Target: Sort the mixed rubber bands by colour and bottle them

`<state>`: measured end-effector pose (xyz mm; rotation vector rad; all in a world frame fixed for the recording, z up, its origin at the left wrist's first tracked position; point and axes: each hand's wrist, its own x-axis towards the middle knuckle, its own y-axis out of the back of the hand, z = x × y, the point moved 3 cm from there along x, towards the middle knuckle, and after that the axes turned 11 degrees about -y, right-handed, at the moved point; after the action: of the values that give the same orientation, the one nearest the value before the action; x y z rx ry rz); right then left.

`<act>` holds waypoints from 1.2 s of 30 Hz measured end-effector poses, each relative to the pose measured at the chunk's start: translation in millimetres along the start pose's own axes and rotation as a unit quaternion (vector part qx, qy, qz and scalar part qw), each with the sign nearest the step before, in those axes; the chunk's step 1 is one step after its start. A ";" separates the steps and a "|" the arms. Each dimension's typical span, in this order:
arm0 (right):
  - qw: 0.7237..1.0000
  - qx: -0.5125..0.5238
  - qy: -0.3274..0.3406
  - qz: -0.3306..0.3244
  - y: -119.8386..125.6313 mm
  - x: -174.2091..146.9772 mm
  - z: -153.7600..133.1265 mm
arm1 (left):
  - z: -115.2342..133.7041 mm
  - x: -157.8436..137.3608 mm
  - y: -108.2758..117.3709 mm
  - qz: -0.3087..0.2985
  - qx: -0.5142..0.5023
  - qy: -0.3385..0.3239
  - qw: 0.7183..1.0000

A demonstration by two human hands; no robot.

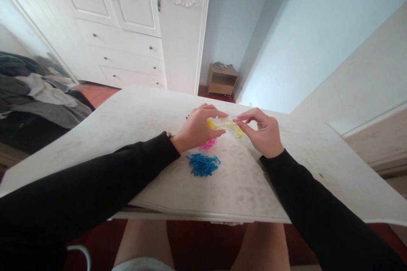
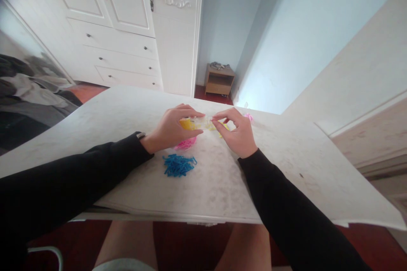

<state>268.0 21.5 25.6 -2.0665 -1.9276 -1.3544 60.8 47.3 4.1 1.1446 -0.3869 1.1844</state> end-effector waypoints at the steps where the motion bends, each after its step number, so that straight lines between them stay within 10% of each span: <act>1: 1.000 0.003 0.001 0.005 0.4 -0.1 -0.9 | -0.2 0.0 0.0 0.003 -0.001 0.001 1.000; 6: 0.997 -0.029 -0.015 0.072 7.4 2.6 6.4 | -0.2 2.2 2.5 0.056 -0.030 0.021 0.998; 17: 0.971 -0.159 -0.112 -0.140 -25.1 11.5 60.1 | 4.1 3.8 4.9 0.100 -0.058 0.034 0.993; 36: 0.994 0.072 -0.073 0.034 -9.3 13.0 29.9 | -3.2 2.6 8.8 0.053 0.022 0.017 0.998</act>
<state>275.7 50.3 9.4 -2.1940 -1.9233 -1.0451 53.2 50.8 9.0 1.1520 -0.3998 1.3094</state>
